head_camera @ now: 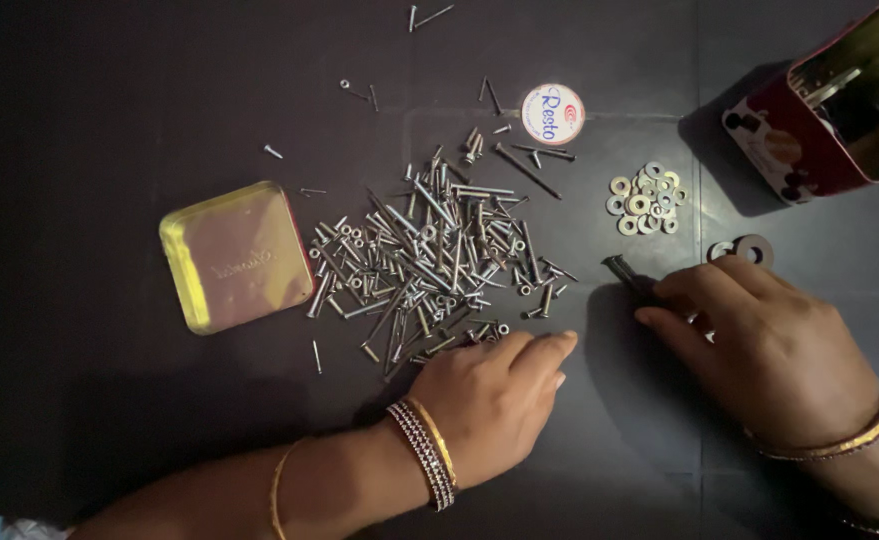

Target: The person sorts various hardware fasteners by hand, picking washers, screws, bolts, and metal plates from a central pile and arranging them into separate groupings on the table.

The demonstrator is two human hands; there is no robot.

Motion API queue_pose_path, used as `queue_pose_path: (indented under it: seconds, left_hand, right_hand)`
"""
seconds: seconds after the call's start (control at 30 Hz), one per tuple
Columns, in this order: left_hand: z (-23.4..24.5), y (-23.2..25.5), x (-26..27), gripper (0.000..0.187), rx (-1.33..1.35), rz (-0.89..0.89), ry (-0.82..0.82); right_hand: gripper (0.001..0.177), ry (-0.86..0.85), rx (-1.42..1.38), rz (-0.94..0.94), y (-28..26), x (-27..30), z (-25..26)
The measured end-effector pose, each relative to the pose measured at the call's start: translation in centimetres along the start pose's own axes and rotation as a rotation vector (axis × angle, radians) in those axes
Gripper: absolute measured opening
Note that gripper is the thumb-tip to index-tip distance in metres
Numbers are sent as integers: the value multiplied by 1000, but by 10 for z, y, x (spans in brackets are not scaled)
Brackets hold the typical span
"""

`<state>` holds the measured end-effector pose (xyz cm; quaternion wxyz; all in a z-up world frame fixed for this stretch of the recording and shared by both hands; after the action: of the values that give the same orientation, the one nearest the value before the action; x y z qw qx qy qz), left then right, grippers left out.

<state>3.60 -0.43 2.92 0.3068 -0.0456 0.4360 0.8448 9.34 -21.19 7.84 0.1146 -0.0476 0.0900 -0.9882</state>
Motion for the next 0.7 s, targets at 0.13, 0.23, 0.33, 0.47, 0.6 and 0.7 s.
queue_pose_path:
  seconds: [0.13,0.23,0.33,0.47,0.6,0.7]
  left_hand:
    - [7,6,-2,29,-2,-53,34]
    - [19,4,-7,28,-74,-107,104]
    - [42,-16,-20,24,-176,-26,278]
    - [78,-50,-28,19,-302,172,359]
    - [76,-57,-29,20,-310,204,328]
    - [70,-57,-33,24,-361,98,317]
  right_hand:
    - [17,177,-10,233,-13,8,6]
    - [18,60,-86,269,-18,16,-6]
    - [21,45,-171,449,-25,23,-16]
    - [27,-45,-129,452,-23,20,-30]
    - [29,-78,-166,429,-21,17,-36]
    - [30,-105,-177,393,-20,16,-43]
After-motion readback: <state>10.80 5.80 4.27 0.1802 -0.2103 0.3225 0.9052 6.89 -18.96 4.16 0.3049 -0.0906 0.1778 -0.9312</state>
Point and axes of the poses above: each hand's wrist, its own x-axis away from the middle knuckle, its own z-axis out of the back of the hand, y = z × x, the point moved 4 cm from there along -x, towards the middle knuckle, and after that the axes turned 5 degrees about -z, right-handed, at the moved point
